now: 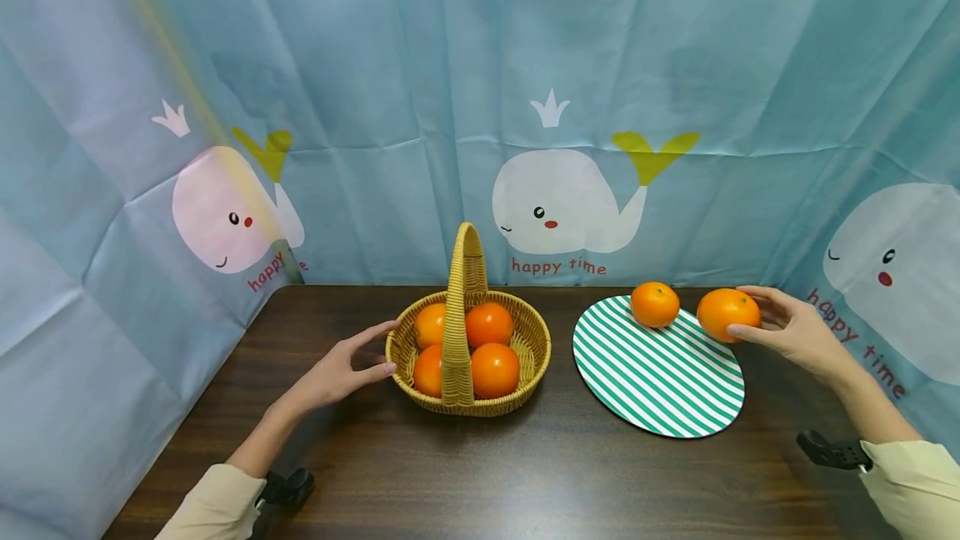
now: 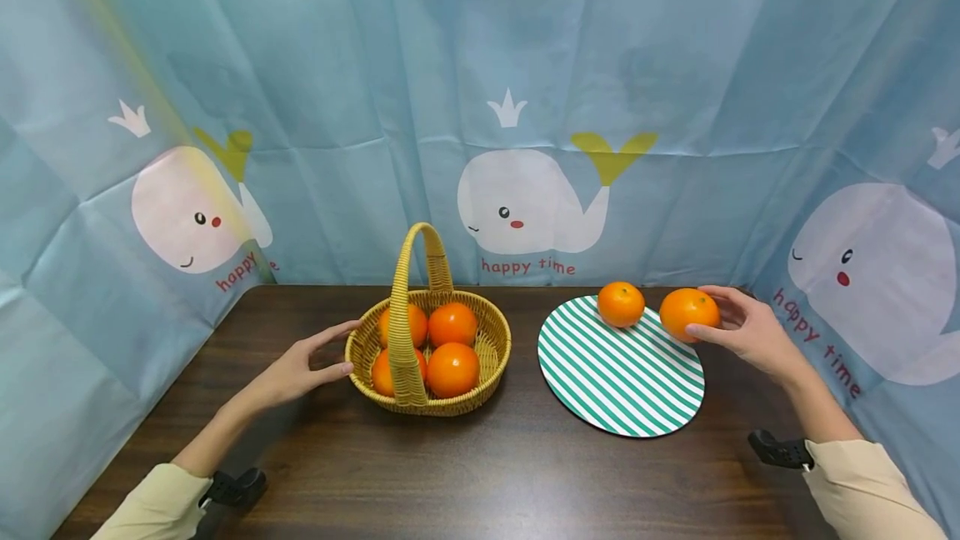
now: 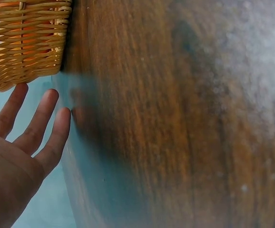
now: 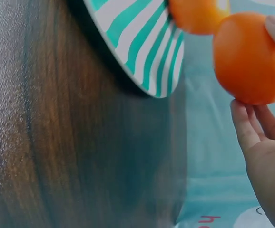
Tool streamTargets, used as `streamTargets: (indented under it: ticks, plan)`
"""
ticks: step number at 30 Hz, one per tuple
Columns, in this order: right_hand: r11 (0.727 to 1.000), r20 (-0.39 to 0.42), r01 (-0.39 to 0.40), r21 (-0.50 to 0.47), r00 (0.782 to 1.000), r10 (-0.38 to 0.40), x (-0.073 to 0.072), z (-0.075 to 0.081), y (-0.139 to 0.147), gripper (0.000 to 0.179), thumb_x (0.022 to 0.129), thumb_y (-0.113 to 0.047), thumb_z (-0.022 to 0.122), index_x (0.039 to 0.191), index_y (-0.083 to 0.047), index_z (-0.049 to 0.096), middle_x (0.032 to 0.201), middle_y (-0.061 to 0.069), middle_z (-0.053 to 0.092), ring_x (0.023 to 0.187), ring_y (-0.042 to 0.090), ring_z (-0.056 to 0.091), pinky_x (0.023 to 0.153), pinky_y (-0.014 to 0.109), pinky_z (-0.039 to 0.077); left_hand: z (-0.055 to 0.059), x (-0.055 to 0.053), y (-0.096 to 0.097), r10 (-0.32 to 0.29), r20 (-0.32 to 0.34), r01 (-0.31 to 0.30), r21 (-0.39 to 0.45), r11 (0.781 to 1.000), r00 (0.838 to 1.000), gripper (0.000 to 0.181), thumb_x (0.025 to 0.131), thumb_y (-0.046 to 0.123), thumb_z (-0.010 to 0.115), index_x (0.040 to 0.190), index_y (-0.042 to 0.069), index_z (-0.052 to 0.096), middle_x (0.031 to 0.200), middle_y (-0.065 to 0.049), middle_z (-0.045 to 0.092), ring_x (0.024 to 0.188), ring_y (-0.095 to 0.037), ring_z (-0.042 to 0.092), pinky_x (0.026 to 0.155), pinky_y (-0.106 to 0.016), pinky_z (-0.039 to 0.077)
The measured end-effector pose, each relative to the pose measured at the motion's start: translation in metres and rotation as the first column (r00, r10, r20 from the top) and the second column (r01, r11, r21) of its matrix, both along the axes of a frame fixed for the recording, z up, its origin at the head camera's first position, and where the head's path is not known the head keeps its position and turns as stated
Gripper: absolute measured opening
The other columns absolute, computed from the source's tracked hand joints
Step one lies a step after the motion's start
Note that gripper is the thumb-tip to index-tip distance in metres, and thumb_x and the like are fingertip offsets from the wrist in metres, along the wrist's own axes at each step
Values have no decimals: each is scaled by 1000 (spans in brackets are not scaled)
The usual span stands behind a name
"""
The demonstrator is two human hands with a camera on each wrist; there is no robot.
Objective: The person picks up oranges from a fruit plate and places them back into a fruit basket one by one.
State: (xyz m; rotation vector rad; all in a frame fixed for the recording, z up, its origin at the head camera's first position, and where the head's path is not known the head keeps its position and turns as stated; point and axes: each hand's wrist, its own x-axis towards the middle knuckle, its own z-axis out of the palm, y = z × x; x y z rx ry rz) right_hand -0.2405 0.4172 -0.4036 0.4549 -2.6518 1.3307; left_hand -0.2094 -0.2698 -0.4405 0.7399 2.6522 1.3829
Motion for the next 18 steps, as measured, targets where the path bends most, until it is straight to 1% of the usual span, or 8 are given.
streamTargets:
  ticks: [2, 5, 11, 15, 18]
  plan:
    - [1000, -8, 17, -12, 1000, -17, 2, 4, -2, 61, 95, -7, 74, 146, 7, 43, 120, -20, 54, 101, -10, 58, 75, 16, 54, 0, -1, 0, 1, -1, -1, 3, 1000, 1000, 66, 98, 21, 71, 155, 8, 41, 155, -20, 42, 112, -35, 64, 97, -61, 47]
    - [999, -29, 17, -32, 999, -18, 3, 9, -7, 60, 95, -5, 73, 146, 6, 44, 123, -18, 54, 104, -9, 57, 76, 15, 54, 0, -2, 0, 3, -3, -3, 2, 1000, 1000, 66, 98, 22, 71, 155, 8, 42, 155, -19, 42, 113, -36, 64, 98, -61, 46]
    - [995, -80, -41, -93, 996, 33, 3, 14, -25, 60, 94, 3, 71, 147, 5, 44, 128, -12, 54, 107, -5, 59, 80, 14, 53, -1, -1, -1, 2, 4, -2, -5, 1000, 1000, 66, 98, 22, 71, 155, 7, 41, 154, -20, 42, 111, -35, 65, 96, -61, 47]
    - [989, -88, -52, -141, 995, 40, 4, 19, -40, 60, 91, 8, 71, 146, 4, 47, 129, -8, 56, 108, 0, 61, 83, 16, 53, -1, 0, 0, -3, -4, 3, -1, 1000, 1000, 66, 98, 21, 71, 155, 6, 41, 154, -20, 42, 111, -35, 65, 97, -62, 47]
    - [985, -91, -72, -159, 994, 58, 4, 22, -50, 61, 90, 11, 71, 145, 3, 48, 130, -5, 57, 109, 2, 62, 85, 16, 52, 0, 1, 0, -2, -9, 2, -4, 1000, 1000, 67, 98, 22, 71, 155, 6, 41, 154, -21, 42, 111, -35, 64, 97, -62, 47]
